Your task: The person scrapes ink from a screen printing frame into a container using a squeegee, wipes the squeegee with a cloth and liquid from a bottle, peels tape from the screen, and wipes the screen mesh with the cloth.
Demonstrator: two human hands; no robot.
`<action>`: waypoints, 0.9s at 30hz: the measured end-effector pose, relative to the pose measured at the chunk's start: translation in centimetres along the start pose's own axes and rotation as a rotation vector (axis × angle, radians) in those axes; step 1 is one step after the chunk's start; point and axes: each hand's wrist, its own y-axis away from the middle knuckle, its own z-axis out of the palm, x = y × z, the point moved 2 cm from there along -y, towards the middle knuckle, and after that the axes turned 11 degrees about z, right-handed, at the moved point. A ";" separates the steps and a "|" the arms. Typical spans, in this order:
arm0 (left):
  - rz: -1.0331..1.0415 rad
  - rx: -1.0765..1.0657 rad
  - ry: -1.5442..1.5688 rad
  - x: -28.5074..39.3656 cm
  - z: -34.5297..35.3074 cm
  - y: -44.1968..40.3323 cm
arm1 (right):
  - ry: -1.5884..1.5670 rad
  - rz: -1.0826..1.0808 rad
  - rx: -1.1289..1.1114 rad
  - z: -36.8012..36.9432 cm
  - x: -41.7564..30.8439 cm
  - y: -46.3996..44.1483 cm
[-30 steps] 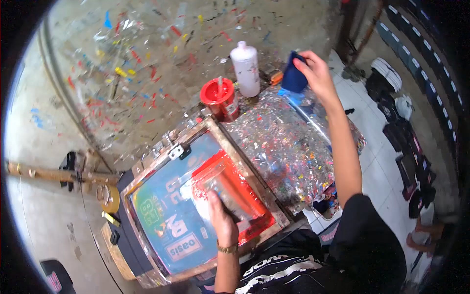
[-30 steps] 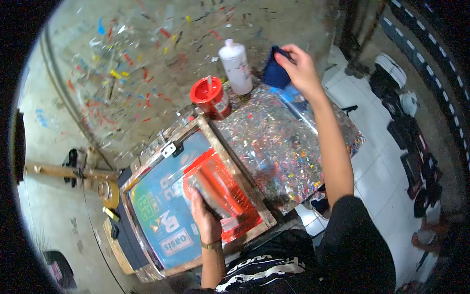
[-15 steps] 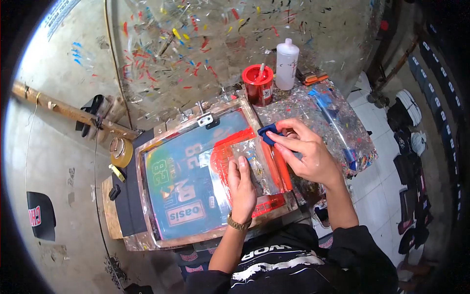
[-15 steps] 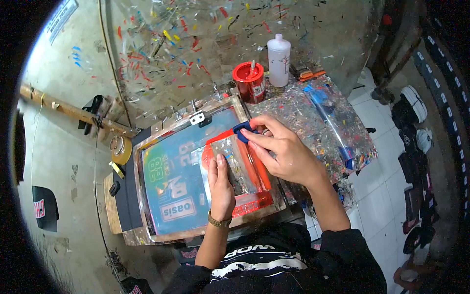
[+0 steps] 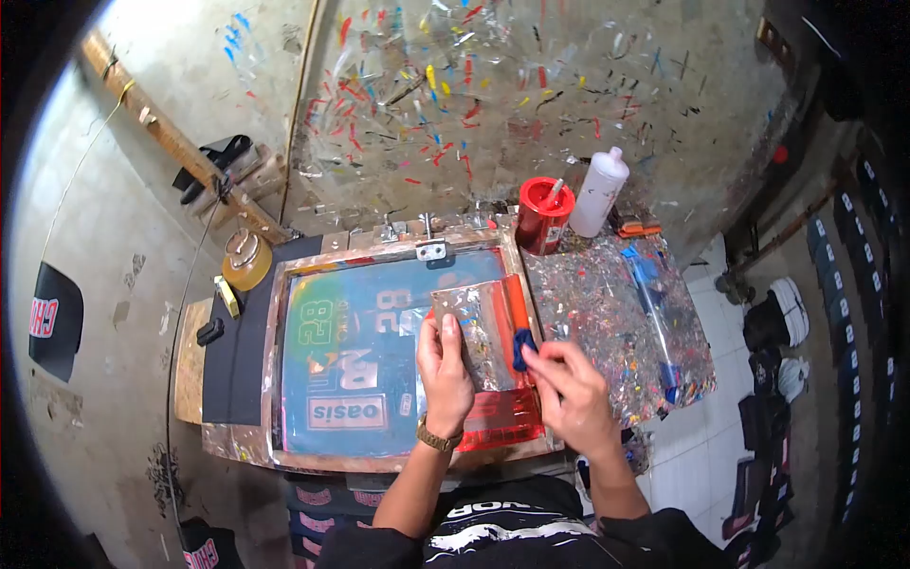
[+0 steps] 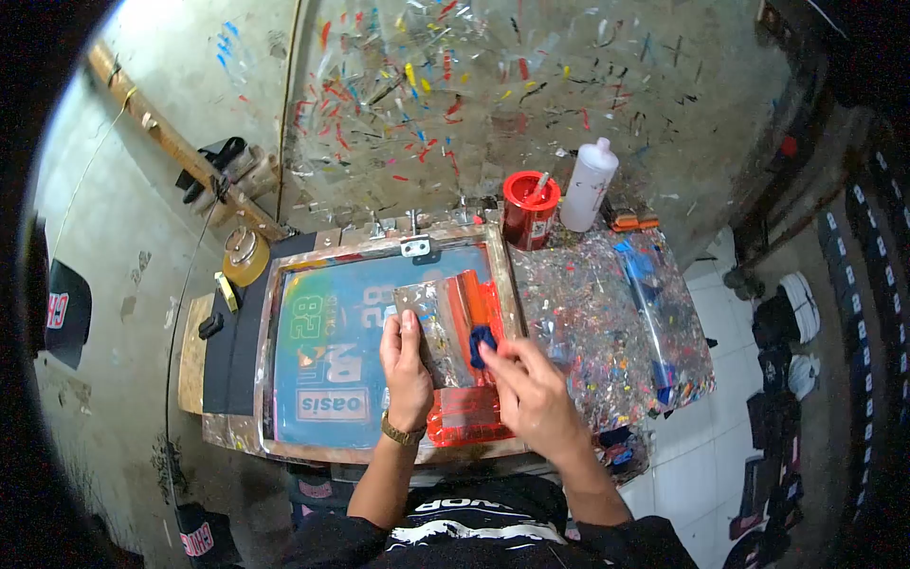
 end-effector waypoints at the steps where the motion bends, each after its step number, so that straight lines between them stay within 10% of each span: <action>1: -0.001 0.024 -0.026 0.0 -0.2 -0.2 | -0.003 0.005 -0.007 0.4 0.1 0.7; 8: 0.111 0.087 -0.169 -1.7 -1.9 -0.6 | 0.012 0.179 -0.149 -1.4 4.3 1.5; 14: 0.054 0.011 -0.145 -2.2 0.0 1.7 | -0.674 0.220 0.041 -2.0 2.0 -4.9; 27: 0.159 -0.144 -0.297 0.7 -0.3 -0.6 | -0.462 0.231 -0.091 0.9 -0.5 -0.1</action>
